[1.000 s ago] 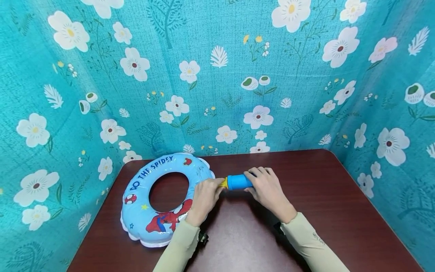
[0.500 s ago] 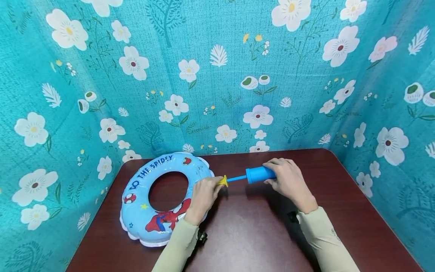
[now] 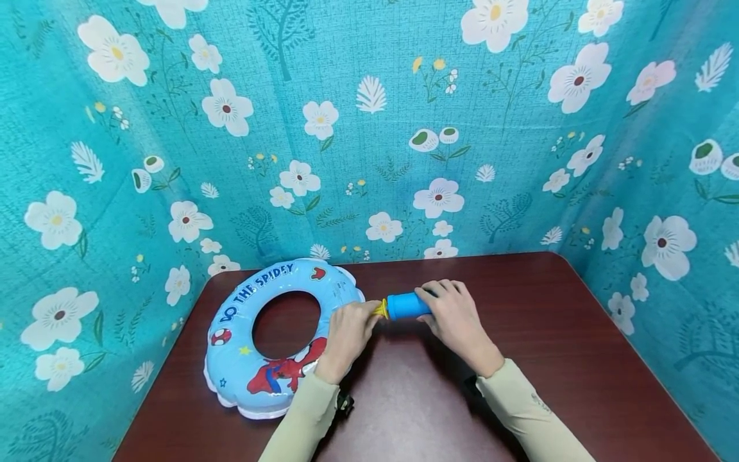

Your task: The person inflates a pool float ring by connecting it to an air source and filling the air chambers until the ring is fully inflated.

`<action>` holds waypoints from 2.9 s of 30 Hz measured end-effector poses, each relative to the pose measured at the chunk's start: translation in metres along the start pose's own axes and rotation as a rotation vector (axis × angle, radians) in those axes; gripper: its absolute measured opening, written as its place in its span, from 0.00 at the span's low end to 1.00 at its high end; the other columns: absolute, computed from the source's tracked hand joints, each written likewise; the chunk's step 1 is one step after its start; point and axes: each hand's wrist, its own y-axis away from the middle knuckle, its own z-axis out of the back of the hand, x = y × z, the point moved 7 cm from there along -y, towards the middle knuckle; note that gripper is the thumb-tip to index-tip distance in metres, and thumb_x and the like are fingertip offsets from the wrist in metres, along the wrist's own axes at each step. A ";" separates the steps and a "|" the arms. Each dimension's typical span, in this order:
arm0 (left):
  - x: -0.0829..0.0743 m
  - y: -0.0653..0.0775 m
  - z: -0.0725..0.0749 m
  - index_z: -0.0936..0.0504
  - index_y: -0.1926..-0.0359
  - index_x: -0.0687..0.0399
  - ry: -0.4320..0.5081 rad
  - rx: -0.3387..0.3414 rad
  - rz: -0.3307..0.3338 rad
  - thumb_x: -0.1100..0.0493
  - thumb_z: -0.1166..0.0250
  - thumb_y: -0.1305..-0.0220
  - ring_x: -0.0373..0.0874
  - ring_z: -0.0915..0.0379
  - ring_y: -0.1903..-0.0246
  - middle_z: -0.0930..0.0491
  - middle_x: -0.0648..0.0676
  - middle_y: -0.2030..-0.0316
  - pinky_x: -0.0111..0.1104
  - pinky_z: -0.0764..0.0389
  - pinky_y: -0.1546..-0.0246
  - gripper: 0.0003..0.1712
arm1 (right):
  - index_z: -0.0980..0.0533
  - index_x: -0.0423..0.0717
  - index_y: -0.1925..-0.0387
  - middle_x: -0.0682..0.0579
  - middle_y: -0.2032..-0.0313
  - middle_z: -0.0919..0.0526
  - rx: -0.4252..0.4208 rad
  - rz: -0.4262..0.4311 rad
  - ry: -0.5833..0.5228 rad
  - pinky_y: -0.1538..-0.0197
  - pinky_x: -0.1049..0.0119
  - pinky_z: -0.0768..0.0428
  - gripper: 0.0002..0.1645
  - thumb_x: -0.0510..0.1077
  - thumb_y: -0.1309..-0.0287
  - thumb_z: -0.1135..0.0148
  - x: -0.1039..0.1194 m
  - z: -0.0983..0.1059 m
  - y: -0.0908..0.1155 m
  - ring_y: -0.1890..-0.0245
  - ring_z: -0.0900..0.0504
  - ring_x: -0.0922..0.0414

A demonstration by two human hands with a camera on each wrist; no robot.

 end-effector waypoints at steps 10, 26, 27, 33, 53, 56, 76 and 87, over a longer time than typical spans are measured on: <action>0.002 0.001 0.002 0.08 0.49 0.49 0.018 0.004 0.008 0.55 0.26 0.30 0.46 0.11 0.65 0.07 0.51 0.60 0.38 0.13 0.69 0.11 | 0.14 0.49 0.41 0.47 0.46 0.11 0.021 -0.020 -0.022 0.38 0.43 0.22 0.37 0.50 0.54 0.11 -0.017 0.004 0.001 0.46 0.15 0.45; 0.004 0.002 0.001 0.09 0.51 0.46 -0.046 -0.024 0.004 0.53 0.26 0.30 0.45 0.12 0.67 0.08 0.49 0.62 0.39 0.14 0.71 0.09 | 0.13 0.44 0.44 0.43 0.48 0.11 0.026 -0.099 0.006 0.37 0.40 0.23 0.37 0.44 0.59 0.09 -0.060 0.028 0.008 0.46 0.16 0.41; 0.003 0.002 0.001 0.08 0.52 0.46 -0.049 -0.028 -0.001 0.53 0.26 0.31 0.45 0.12 0.68 0.08 0.49 0.63 0.39 0.15 0.72 0.09 | 0.13 0.44 0.44 0.44 0.49 0.10 0.022 -0.091 0.012 0.38 0.40 0.22 0.37 0.45 0.60 0.08 -0.056 0.026 0.007 0.46 0.15 0.42; -0.001 0.002 0.000 0.08 0.51 0.49 -0.051 -0.044 -0.017 0.54 0.25 0.32 0.45 0.12 0.70 0.08 0.51 0.64 0.37 0.15 0.73 0.10 | 0.14 0.47 0.42 0.45 0.47 0.10 0.025 -0.026 0.063 0.40 0.42 0.21 0.37 0.51 0.54 0.11 -0.026 0.010 0.004 0.47 0.15 0.44; 0.005 0.001 0.001 0.08 0.49 0.47 -0.014 0.010 0.028 0.53 0.28 0.28 0.45 0.12 0.65 0.07 0.49 0.60 0.37 0.14 0.70 0.11 | 0.15 0.49 0.41 0.46 0.47 0.11 0.024 -0.038 0.001 0.37 0.42 0.22 0.37 0.48 0.54 0.11 -0.041 0.016 0.005 0.45 0.16 0.43; 0.007 0.001 0.002 0.08 0.48 0.47 -0.012 0.005 0.041 0.53 0.27 0.29 0.45 0.12 0.66 0.07 0.49 0.60 0.37 0.14 0.70 0.11 | 0.14 0.47 0.41 0.44 0.47 0.11 0.022 -0.080 -0.015 0.36 0.41 0.23 0.38 0.46 0.57 0.10 -0.057 0.026 0.008 0.45 0.16 0.42; -0.001 0.001 0.001 0.10 0.56 0.47 -0.038 -0.036 -0.026 0.55 0.26 0.30 0.44 0.15 0.72 0.09 0.49 0.67 0.37 0.18 0.76 0.05 | 0.17 0.49 0.37 0.46 0.43 0.13 0.089 0.032 0.100 0.39 0.43 0.21 0.36 0.54 0.44 0.17 -0.007 -0.003 0.004 0.45 0.17 0.44; 0.000 0.004 -0.001 0.09 0.50 0.48 -0.046 0.002 -0.020 0.54 0.25 0.31 0.42 0.14 0.68 0.08 0.49 0.62 0.36 0.15 0.71 0.11 | 0.19 0.46 0.36 0.46 0.43 0.14 0.090 0.057 0.084 0.38 0.44 0.19 0.37 0.53 0.45 0.16 0.009 -0.016 0.004 0.45 0.16 0.44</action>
